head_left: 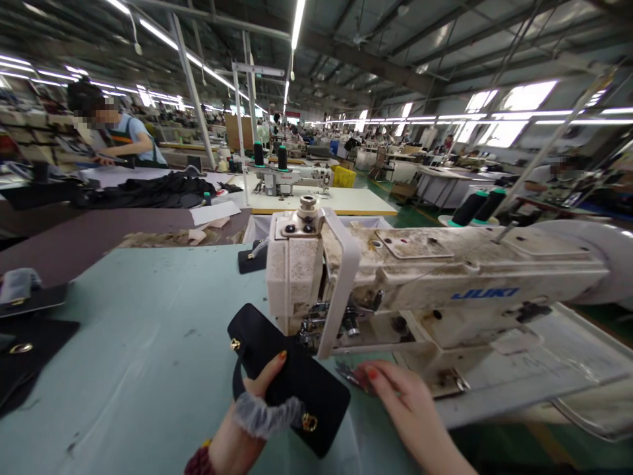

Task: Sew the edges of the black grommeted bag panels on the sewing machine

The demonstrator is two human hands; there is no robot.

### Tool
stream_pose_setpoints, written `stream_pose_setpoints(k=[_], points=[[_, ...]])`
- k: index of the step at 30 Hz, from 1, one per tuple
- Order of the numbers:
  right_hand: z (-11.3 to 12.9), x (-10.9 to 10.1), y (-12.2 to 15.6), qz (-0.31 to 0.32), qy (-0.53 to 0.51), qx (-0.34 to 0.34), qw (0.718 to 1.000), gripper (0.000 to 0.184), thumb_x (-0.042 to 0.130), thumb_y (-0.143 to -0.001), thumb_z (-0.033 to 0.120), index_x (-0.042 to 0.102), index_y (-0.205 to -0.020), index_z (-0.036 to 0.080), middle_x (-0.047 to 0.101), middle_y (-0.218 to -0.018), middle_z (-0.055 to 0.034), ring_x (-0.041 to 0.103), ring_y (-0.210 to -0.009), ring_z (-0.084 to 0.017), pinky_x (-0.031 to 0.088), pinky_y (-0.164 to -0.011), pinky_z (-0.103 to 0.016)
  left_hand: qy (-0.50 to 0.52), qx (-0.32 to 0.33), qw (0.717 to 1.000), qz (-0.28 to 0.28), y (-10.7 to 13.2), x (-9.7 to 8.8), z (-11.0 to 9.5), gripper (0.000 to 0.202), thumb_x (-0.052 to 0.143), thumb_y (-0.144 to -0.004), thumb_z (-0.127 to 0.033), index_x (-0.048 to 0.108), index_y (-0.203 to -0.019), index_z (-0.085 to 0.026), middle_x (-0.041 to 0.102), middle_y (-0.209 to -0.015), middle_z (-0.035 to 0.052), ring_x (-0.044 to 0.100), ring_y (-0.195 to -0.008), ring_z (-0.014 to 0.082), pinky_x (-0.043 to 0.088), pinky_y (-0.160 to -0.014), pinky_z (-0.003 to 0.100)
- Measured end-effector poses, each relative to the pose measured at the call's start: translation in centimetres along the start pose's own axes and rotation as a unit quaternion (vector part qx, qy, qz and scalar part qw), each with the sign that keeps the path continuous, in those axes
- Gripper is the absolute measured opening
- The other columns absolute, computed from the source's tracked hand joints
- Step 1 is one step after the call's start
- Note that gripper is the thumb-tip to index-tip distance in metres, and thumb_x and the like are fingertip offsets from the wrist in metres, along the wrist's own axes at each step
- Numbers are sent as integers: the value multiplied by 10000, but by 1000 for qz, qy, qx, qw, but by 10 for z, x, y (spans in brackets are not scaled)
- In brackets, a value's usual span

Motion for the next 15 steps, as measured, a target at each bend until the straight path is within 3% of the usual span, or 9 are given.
stream_pose_setpoints(k=[3, 6, 9, 15], points=[[24, 51, -20, 138, -53, 40, 988, 402, 424, -930, 446, 690, -851, 156, 652, -791, -39, 581, -729, -118, 395, -641, -198, 6, 18, 1000, -18, -5, 3, 19, 591, 847, -441, -220, 742, -1023, -214, 746, -1091, 94, 703, -989, 329, 578, -889, 374], [36, 61, -40, 199, -77, 56, 975, 366, 486, -881, 392, 619, -690, 110, 544, -639, -7, 427, -590, -66, 268, -532, -182, -13, -1, 999, -30, -14, -2, 37, 603, 836, -443, -211, 747, -1040, -221, 758, -1063, 83, 708, -978, 340, 593, -858, 386], [39, 61, -45, 222, -95, 64, 968, 355, 496, -867, 390, 584, -679, 103, 459, -603, 15, 326, -562, -47, 216, -505, -179, -59, -23, 998, -19, -21, -7, 46, 632, 837, -423, -190, 752, -1049, -211, 776, -963, 80, 716, -950, 349, 580, -887, 405], [40, 66, -41, 199, -90, 64, 974, 330, 489, -860, 355, 532, -651, 105, 413, -592, 18, 301, -569, -47, 193, -512, -187, -104, 10, 994, 9, -14, -6, 10, 483, 825, -512, -251, 772, -992, -234, 740, -1106, 58, 648, -1108, 355, 495, -1017, 382]])
Point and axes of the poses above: each hand's wrist, its own y-axis away from the middle knuckle, its own x-axis out of the palm, z = x × y, the point moved 2 cm from there along -y, towards the middle knuckle
